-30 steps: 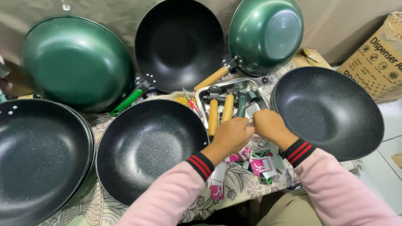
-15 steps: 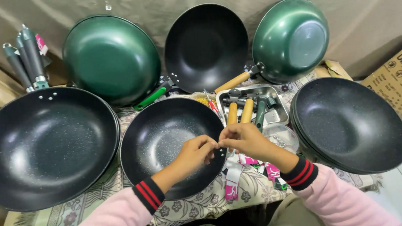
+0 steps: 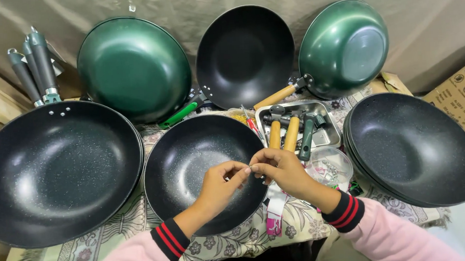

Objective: Assembling wooden handles onto various woks and pans using a screwdriver and screws.

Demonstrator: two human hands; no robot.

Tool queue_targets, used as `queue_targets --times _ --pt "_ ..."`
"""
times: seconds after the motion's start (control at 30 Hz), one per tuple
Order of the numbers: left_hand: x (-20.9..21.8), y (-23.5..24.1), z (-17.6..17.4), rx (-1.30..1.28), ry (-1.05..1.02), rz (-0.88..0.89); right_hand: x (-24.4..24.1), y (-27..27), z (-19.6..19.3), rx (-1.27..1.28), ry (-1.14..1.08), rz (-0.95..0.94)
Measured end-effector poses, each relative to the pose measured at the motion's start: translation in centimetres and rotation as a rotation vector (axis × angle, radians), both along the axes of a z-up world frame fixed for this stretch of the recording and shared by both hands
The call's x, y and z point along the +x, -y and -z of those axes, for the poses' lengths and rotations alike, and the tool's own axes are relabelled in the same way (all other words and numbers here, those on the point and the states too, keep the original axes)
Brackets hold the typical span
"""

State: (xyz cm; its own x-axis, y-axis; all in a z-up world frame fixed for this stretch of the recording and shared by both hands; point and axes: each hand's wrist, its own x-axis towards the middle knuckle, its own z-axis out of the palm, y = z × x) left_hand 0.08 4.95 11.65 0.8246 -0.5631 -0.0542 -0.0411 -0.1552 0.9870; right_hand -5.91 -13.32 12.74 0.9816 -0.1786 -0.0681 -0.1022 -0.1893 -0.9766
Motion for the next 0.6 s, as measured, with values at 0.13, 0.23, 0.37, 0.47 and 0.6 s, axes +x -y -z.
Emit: queue_targets --times 0.13,0.23,0.37,0.47,0.6 --pt "0.1 -0.2 0.9 0.011 0.017 -0.029 -0.3 -0.7 -0.4 -0.072 0.049 0.035" --pt "0.2 -0.2 1.6 0.010 0.011 -0.056 -0.4 -0.9 -0.4 -0.151 0.113 0.040" --pt "0.2 -0.2 1.8 0.019 0.040 -0.082 -0.3 -0.7 0.4 -0.315 0.257 -0.025" --pt "0.2 -0.2 2.1 0.030 0.055 -0.079 -0.4 -0.8 0.3 -0.385 0.321 -0.045" --pt "0.1 -0.2 2.4 0.048 0.065 -0.079 -0.5 -0.7 0.6 -0.424 0.353 -0.089"
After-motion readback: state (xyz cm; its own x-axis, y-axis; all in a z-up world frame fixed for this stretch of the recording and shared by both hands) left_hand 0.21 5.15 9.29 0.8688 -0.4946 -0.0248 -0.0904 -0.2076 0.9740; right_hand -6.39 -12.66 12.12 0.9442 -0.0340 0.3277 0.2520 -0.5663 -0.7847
